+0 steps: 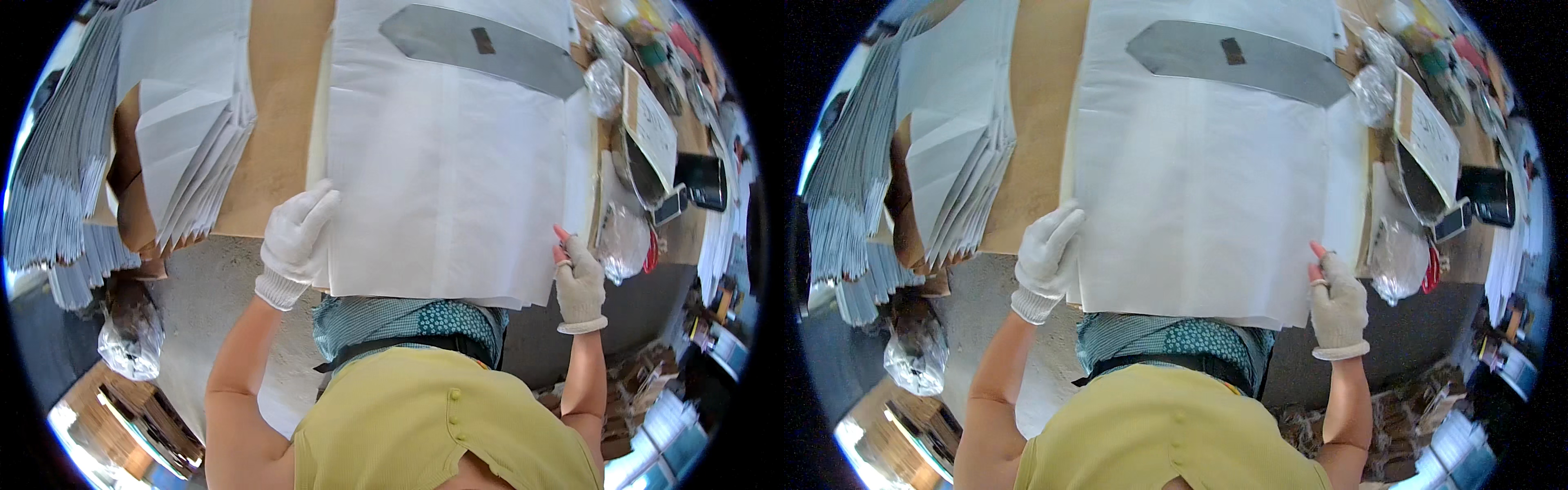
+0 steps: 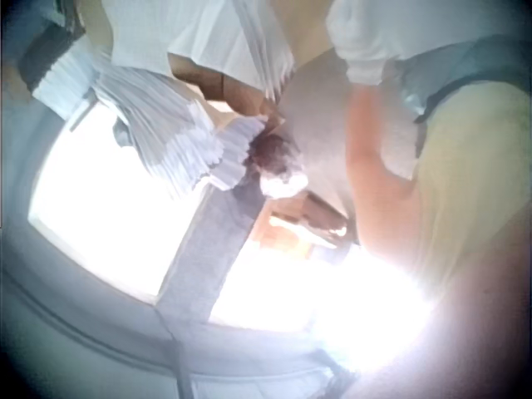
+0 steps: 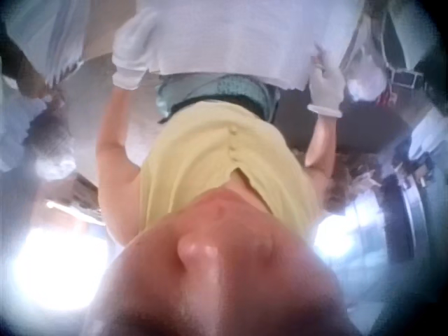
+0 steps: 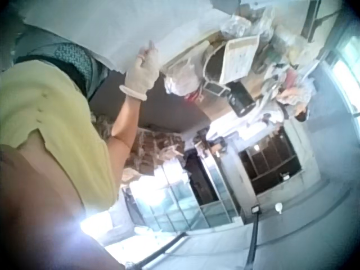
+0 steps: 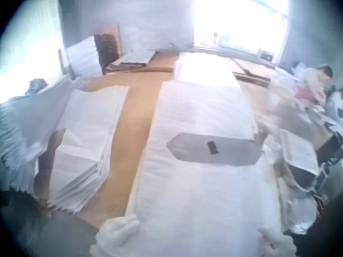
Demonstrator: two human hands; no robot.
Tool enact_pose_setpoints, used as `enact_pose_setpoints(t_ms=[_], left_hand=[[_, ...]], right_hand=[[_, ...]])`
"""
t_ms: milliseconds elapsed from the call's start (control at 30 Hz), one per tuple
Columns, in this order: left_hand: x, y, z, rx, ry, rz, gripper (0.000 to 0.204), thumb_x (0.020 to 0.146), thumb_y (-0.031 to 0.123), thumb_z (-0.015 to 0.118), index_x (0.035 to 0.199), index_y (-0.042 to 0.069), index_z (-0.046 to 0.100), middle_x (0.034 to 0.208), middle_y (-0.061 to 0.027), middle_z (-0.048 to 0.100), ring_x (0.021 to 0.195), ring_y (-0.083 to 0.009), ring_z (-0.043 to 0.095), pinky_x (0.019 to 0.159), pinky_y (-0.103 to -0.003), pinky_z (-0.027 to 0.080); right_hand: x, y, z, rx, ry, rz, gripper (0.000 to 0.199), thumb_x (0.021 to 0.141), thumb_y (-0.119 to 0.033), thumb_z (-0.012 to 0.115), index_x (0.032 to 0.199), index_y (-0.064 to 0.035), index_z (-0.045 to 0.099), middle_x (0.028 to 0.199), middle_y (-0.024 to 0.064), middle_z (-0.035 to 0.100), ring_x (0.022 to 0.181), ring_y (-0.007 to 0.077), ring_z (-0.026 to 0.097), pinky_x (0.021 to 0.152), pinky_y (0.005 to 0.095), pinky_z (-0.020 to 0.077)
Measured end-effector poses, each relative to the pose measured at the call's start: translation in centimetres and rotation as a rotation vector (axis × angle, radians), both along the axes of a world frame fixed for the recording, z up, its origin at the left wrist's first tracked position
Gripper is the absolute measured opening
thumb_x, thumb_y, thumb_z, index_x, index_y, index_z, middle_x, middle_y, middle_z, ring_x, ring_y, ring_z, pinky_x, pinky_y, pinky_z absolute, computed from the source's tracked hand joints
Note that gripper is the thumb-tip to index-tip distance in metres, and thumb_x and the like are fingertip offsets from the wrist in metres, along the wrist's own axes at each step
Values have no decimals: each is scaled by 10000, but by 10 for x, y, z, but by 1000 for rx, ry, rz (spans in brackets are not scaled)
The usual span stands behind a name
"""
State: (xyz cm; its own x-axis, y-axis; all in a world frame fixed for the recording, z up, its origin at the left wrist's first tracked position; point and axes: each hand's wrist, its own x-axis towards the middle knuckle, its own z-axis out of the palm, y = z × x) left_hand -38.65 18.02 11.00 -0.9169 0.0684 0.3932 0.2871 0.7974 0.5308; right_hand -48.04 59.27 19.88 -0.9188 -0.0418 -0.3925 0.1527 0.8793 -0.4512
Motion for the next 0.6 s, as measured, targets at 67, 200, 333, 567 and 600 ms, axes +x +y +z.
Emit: enact_pose_setpoints(t_ms=[67,200,333,567,600], left_hand=[[-2,3,4,-18,-4,-43,499,776,-96,684,1253,49,682,1188,-159,710,1025,-381,699,888,-455,573],[-5,-6,3,-78,-68,-128,540,735,-90,674,1254,58,688,1202,-146,715,1048,-382,692,916,-461,569],[-13,-24,12,-86,-185,-222,505,736,-97,656,1210,69,711,1194,-122,728,1081,-368,691,927,-455,571],[-30,-29,36,70,-274,-228,217,828,128,784,1033,71,744,1061,-82,758,925,-305,731,791,-385,600],[-27,-21,30,81,-257,-61,245,842,209,807,1017,47,749,992,-78,762,855,-320,726,766,-374,590]], right_hand=[[8,-2,3,8,125,107,351,979,-64,626,1324,-50,688,1124,166,745,1079,274,706,948,360,532],[8,6,4,71,293,483,404,933,-11,624,1311,-128,706,1211,121,727,1188,325,665,1021,418,516],[-12,20,-19,310,728,787,365,871,-84,724,1229,-155,724,1290,40,703,1270,291,635,1133,494,452],[-40,44,-60,-459,399,59,268,1010,-123,657,1257,-21,684,1233,82,709,1149,185,659,1037,339,491],[-41,42,-70,-586,388,-124,271,1029,-125,636,1267,1,675,1214,86,710,1121,153,654,1000,306,499]])
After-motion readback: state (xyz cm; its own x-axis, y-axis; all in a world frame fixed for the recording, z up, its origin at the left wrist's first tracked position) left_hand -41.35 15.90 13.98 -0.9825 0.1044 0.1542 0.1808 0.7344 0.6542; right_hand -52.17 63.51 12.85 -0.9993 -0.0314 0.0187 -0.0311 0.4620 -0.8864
